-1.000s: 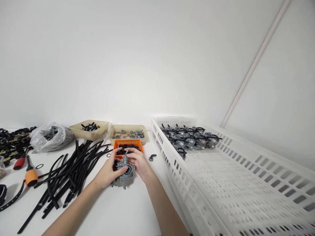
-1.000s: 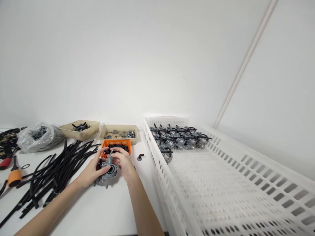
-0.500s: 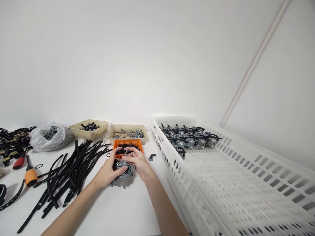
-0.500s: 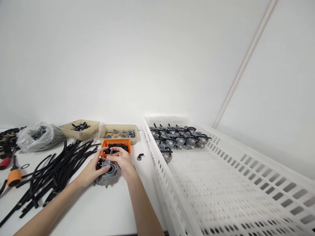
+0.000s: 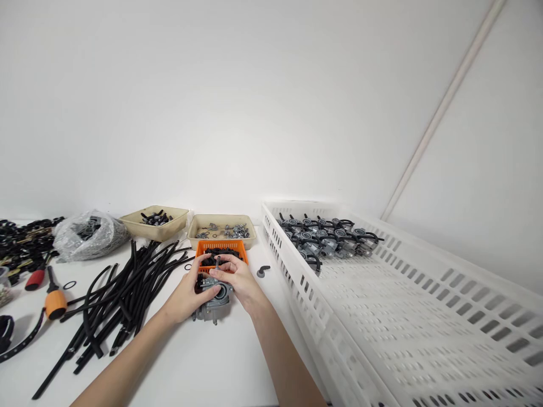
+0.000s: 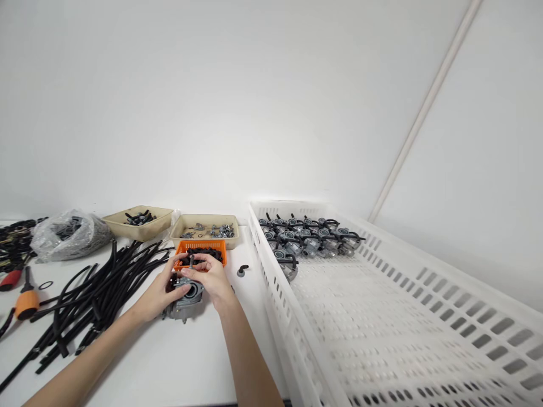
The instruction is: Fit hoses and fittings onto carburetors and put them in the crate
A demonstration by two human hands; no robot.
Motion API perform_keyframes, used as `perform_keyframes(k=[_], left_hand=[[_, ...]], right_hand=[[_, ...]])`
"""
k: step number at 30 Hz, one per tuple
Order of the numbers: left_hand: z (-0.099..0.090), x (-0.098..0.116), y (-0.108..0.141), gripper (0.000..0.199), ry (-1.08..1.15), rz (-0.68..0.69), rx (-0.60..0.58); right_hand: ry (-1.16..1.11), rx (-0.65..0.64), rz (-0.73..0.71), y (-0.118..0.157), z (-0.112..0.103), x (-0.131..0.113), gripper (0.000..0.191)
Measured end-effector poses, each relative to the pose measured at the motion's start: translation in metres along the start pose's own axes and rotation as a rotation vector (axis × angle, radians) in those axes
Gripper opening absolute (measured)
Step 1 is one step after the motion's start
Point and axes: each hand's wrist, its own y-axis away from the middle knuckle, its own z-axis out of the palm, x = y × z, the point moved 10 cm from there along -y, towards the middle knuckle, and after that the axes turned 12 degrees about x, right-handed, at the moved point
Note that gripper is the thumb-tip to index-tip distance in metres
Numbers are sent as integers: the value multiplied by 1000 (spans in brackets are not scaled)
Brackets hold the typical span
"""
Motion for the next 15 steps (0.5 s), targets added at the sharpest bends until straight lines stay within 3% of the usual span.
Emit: perform_keyframes(k=[15], left_hand=[[-2,2,0,67,-79,-2,16]], right_hand=[[-54,-17,73,5,5,-3,32]])
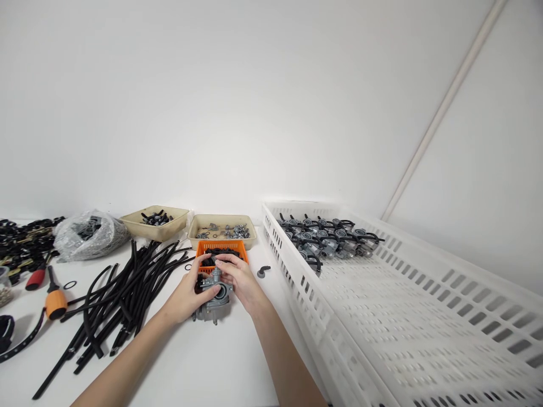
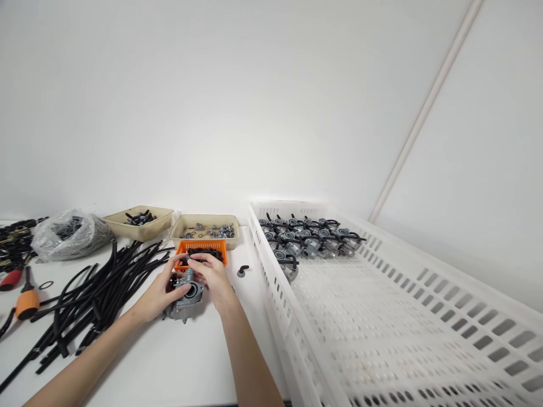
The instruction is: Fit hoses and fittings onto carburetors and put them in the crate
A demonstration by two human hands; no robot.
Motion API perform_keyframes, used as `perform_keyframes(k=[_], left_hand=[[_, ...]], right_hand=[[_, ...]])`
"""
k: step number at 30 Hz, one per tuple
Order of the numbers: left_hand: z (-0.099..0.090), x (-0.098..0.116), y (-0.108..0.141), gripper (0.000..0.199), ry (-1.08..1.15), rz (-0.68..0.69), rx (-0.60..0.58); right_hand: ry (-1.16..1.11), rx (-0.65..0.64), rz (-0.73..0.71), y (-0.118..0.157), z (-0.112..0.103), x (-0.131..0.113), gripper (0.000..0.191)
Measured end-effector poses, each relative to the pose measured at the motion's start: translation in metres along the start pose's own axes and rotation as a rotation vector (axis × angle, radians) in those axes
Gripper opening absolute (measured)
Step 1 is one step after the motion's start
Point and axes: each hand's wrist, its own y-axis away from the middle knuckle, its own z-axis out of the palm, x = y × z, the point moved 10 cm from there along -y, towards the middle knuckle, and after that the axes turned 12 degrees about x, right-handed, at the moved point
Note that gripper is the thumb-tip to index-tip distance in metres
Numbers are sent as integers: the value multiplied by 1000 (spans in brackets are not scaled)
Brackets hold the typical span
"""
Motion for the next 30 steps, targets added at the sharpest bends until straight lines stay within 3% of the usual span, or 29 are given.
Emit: perform_keyframes(k=[8,19,30], left_hand=[[1,1,1,66,-4,4,-3],[4,2,2,67,50,4,-29],[3,-1,1,67,31,-6,-17]], right_hand=[[-15,-5,19,0,1,1,24],[19,-74,49,7,8,2,31],[13,-60,37,5,5,2,33]])
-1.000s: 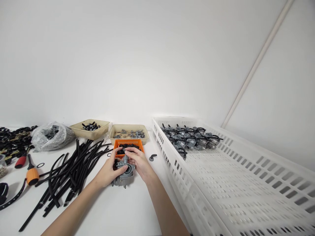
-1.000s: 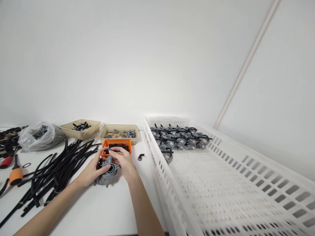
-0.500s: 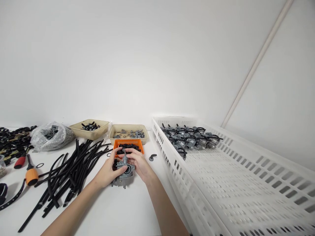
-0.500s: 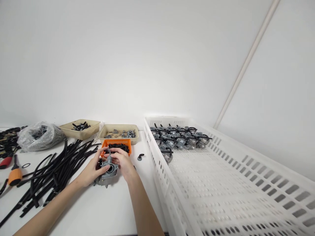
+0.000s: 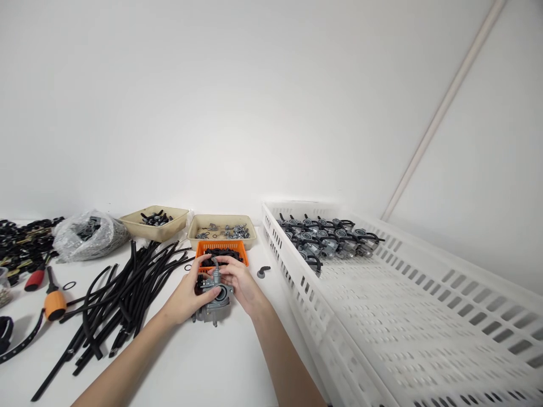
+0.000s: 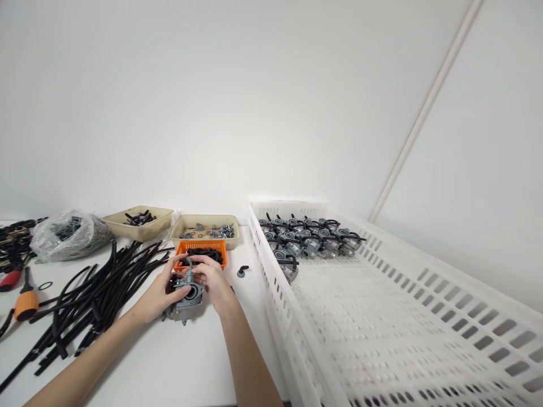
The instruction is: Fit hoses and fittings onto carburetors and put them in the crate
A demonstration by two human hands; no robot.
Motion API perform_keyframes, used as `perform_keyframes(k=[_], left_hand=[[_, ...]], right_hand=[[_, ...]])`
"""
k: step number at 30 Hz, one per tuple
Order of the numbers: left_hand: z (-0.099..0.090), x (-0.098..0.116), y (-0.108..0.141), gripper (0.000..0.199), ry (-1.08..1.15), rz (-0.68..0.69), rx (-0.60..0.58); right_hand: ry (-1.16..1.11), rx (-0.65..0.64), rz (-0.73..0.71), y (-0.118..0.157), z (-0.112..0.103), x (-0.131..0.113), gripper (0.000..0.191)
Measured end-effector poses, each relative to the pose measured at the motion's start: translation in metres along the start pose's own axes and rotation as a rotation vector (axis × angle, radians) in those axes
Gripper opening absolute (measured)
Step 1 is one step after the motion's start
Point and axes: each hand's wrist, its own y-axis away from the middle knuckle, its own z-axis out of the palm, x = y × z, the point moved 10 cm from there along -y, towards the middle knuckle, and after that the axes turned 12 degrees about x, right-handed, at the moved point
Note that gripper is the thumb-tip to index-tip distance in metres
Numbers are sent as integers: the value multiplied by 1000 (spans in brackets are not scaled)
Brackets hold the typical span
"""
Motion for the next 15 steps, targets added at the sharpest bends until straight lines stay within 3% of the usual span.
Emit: perform_keyframes(k=[15], left_hand=[[-1,-2,0,69,-10,-6,10]], right_hand=[[12,4,-4,1,0,-2,35]])
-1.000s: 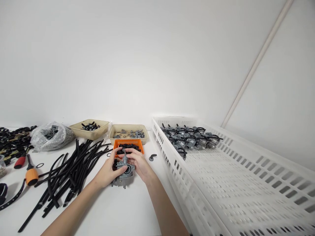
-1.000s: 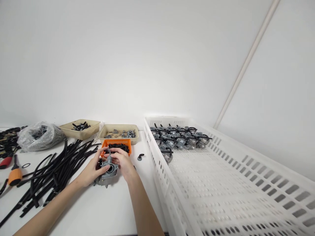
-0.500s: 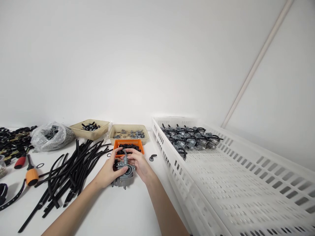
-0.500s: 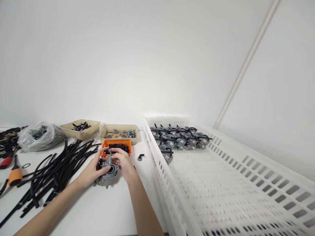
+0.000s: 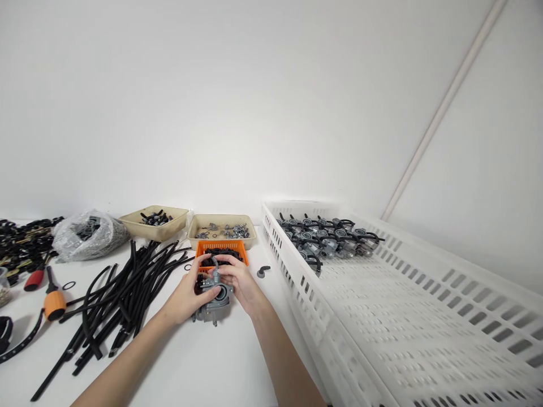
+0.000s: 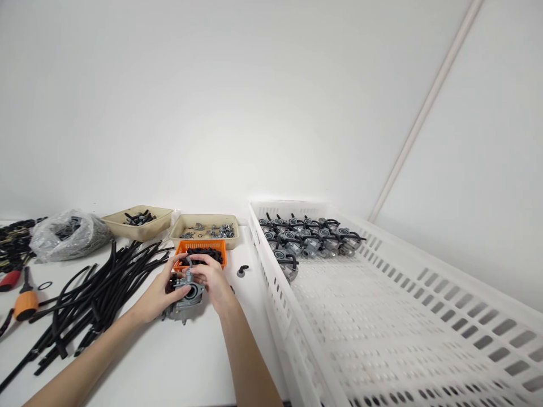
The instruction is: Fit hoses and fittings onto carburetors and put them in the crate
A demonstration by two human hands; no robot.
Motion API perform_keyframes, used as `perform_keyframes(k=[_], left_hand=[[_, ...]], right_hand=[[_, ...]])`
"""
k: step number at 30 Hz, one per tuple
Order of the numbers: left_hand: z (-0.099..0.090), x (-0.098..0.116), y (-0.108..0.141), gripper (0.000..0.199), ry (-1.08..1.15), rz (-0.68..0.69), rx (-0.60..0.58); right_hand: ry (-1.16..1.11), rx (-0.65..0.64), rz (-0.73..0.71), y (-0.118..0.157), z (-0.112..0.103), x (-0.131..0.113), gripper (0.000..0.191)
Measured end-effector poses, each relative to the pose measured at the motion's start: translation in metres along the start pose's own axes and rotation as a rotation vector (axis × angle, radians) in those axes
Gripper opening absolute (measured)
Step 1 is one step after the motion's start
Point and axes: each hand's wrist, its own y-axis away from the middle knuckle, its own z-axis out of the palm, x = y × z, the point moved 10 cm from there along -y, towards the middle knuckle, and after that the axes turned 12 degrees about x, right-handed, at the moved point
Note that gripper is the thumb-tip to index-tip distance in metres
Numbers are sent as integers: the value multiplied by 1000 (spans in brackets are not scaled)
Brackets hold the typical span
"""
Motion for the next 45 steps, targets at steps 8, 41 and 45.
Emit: perform_keyframes(k=[8,41,45], left_hand=[[-1,2,0,68,-3,-9,4],[-1,6,0,69,27,55,1],[-1,6,0,70,29,55,4]], right_hand=[[10,14,-21,-1,-3,0,40],[85,42,-101,-5,-5,-2,53],[81,38,-104,-4,-4,-3,51]])
